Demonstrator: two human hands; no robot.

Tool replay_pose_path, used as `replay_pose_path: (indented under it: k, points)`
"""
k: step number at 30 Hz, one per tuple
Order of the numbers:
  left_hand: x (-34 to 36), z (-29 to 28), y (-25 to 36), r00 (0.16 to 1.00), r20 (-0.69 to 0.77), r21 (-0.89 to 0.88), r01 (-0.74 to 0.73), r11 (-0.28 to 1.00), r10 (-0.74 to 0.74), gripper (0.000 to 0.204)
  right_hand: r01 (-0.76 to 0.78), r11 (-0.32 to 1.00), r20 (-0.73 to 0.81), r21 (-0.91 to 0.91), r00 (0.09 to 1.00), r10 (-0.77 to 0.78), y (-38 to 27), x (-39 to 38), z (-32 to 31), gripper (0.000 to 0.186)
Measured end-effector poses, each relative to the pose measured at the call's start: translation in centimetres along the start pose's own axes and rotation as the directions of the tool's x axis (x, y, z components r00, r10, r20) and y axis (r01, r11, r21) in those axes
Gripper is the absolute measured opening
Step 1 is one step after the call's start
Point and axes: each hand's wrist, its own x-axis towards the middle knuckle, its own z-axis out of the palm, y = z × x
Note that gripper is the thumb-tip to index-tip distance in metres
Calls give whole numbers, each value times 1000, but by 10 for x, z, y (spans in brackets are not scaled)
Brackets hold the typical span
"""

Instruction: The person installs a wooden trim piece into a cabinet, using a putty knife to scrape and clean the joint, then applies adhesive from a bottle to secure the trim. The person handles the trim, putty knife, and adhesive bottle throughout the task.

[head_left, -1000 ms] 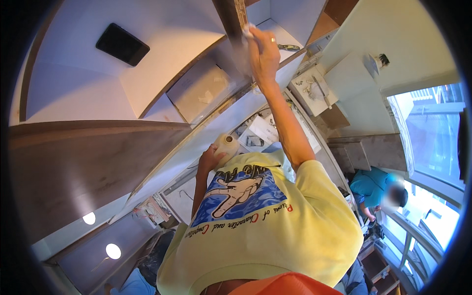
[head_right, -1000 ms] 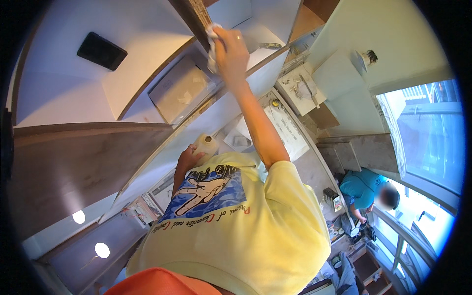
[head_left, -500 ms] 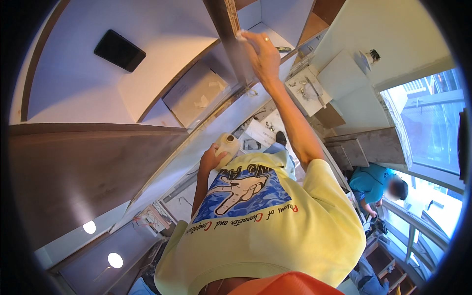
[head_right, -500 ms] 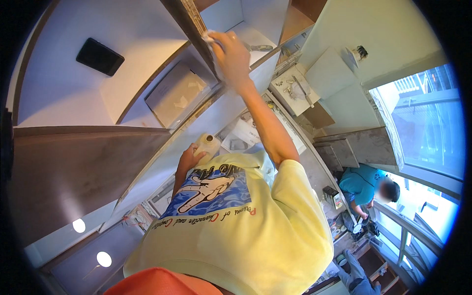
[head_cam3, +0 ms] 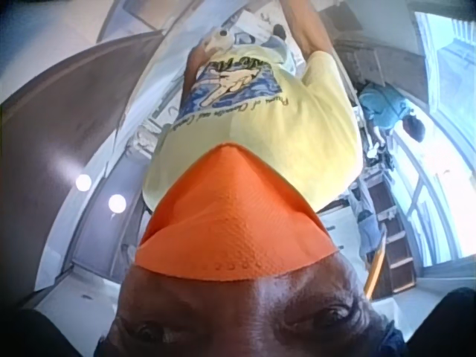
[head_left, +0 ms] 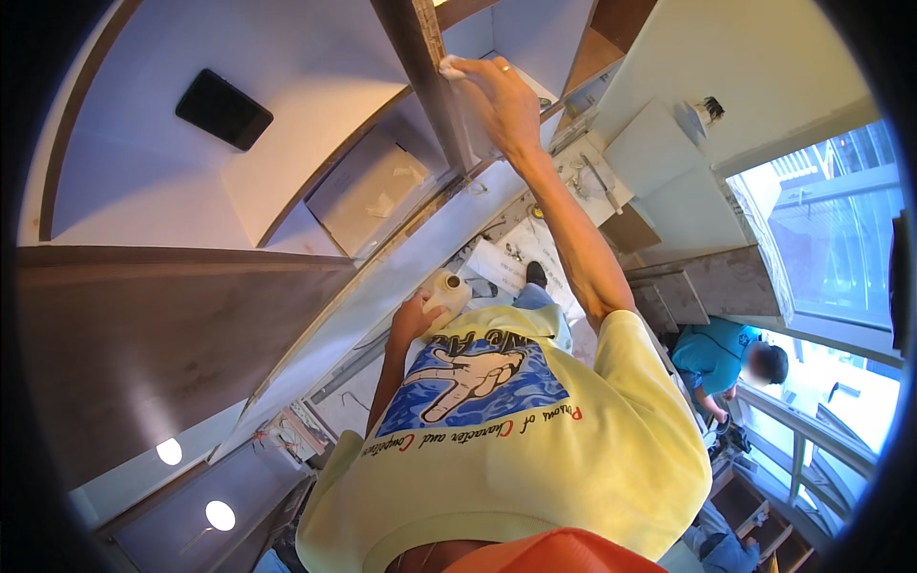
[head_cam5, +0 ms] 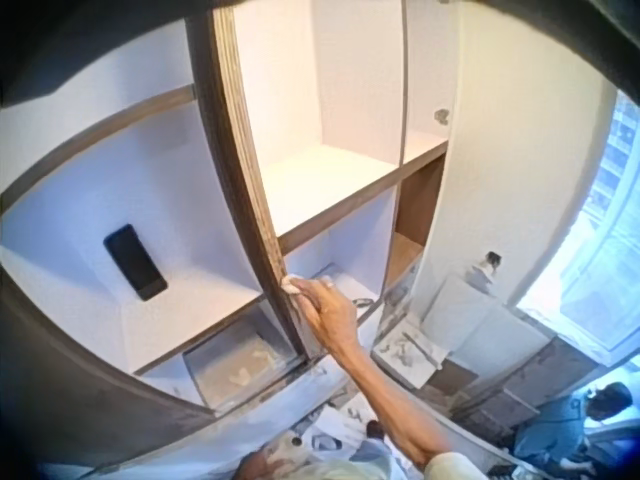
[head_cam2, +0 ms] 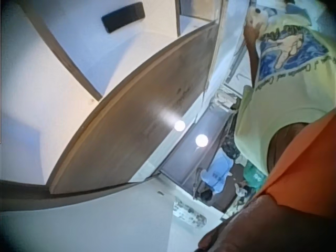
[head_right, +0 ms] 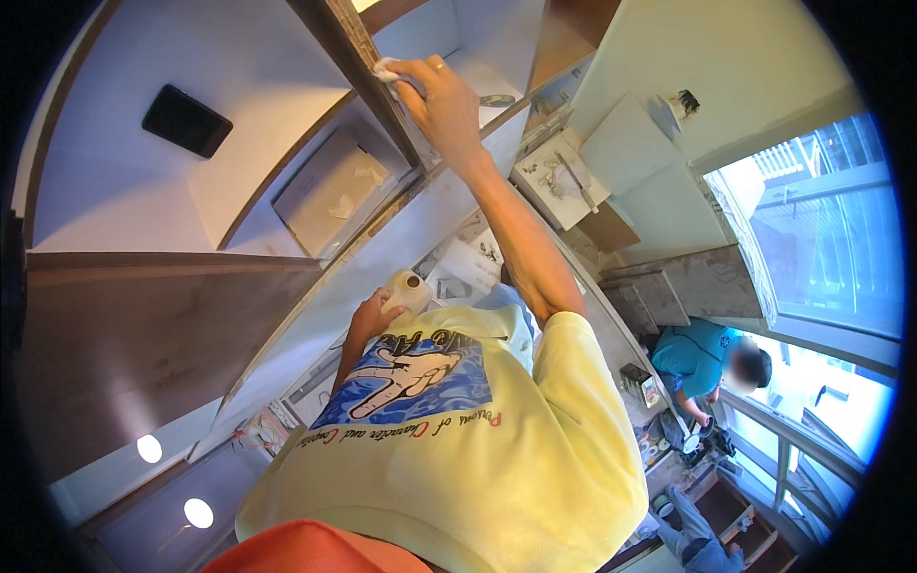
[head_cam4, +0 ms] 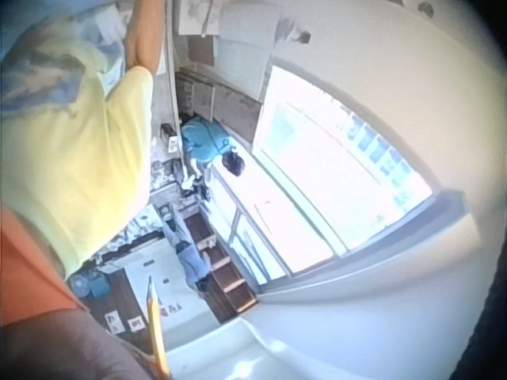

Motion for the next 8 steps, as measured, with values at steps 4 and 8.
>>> replay_pose_path:
  k: [4, 8]
  points:
    - [-7, 3, 4, 1000, 16, 12, 17, 1000, -17, 68, 256, 961, -244, 101, 943, -225, -7, 44, 6, 26]
    - [-10, -2, 14, 995, 15, 27, 97, 995, -98, 66, 177, 931, -247, 321, 964, -98, -15, 37, 20, 31]
